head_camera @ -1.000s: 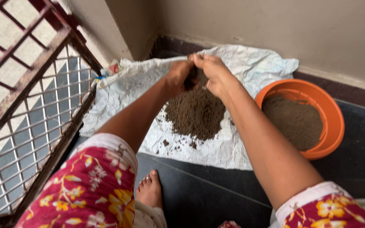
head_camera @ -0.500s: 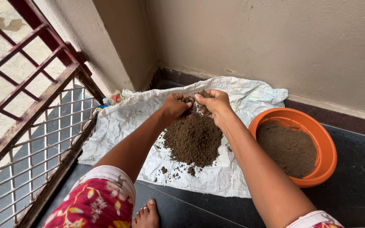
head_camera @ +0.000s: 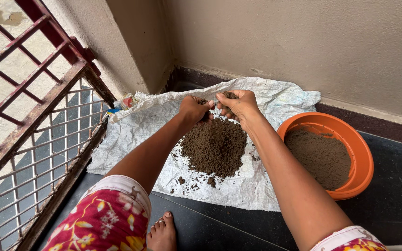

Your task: The person mixes soil by hand in a plastic pot and adds more soil from a pile on a plastic sheet.

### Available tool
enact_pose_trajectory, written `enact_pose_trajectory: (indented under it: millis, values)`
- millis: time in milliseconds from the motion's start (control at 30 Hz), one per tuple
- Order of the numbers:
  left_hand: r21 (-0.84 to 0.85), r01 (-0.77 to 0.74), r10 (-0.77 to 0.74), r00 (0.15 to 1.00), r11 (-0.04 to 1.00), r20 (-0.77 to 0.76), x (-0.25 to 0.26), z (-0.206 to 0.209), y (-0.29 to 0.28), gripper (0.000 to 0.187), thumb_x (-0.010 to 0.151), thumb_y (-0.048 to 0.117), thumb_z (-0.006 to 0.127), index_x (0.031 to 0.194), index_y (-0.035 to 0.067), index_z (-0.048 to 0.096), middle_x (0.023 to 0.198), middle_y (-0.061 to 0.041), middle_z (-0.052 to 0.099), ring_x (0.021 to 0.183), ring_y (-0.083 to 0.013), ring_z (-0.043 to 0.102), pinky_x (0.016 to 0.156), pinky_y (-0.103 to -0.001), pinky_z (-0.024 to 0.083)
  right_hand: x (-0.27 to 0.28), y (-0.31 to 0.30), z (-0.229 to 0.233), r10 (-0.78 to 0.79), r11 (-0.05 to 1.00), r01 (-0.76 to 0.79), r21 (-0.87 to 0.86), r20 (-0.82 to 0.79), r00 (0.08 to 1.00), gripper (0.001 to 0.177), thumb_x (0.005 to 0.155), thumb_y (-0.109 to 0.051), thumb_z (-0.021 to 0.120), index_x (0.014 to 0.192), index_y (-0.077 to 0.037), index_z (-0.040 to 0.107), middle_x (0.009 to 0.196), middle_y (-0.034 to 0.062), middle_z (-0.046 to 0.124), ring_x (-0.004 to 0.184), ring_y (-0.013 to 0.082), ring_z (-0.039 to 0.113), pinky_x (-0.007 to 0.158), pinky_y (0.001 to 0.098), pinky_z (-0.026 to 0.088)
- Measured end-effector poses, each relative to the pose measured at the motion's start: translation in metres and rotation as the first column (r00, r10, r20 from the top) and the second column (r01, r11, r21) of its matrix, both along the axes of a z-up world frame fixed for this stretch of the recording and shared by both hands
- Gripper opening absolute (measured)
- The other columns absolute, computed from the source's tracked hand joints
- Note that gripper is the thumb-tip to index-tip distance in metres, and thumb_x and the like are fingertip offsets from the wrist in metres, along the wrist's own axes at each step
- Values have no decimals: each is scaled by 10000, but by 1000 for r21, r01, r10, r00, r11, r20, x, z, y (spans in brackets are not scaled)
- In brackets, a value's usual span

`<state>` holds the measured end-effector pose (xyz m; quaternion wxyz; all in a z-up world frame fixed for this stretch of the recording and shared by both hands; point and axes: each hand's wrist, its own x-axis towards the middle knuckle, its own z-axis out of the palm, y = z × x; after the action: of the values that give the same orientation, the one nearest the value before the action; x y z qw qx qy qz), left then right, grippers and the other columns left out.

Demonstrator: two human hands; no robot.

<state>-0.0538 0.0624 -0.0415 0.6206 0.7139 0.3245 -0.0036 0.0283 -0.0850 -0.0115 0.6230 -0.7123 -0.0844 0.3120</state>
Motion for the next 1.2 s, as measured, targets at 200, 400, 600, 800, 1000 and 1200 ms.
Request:
enact_pose_trajectory:
  millis: [200,400,600,800,1000,1200]
  values:
    - [89,-1,2,1000,996,-12,4,-2,0,335,921,353,767,834,35,706,611,-38,646,478,-119,557,434,-290,458,8,2,-16,65,995,-61,-75,54,996,293,949,-386,678,975,-109,769,717,29,738,558,72,614,544,263,515]
    - [112,-19,26,998,994,-61,7,-4,-2,383,925,459,662,846,86,693,691,-16,603,554,-116,475,526,-326,451,13,6,-24,79,982,-43,-182,193,978,245,930,-318,742,884,-84,797,656,26,734,695,100,686,989,411,392]
    - [166,-3,21,994,986,-110,3,5,-4,508,907,544,662,849,39,678,721,-46,604,552,-124,474,521,-330,472,10,4,-24,67,990,-35,-137,241,968,293,863,-386,803,745,-125,745,641,-4,727,580,90,640,922,380,450]
    - [128,-2,9,998,992,-58,1,7,-8,488,913,539,640,853,65,737,645,-23,617,501,-115,429,474,-309,408,9,9,-27,97,978,-44,-206,254,962,466,1044,-422,650,853,-25,802,630,96,669,526,110,584,758,299,504]
    - [8,-17,17,1000,1000,-3,16,-18,4,256,990,252,602,956,60,768,693,-51,650,499,-100,511,449,-283,457,8,11,-35,197,975,-129,-179,438,877,403,837,76,523,1120,-74,768,943,63,797,817,86,751,719,298,587]
    - [18,-89,89,996,996,25,19,-16,2,86,912,-3,695,996,12,685,804,-79,712,581,-113,643,482,-257,522,-9,14,-18,272,951,-146,-273,515,813,315,816,-76,821,1118,-123,744,1037,46,762,852,138,746,763,295,601]
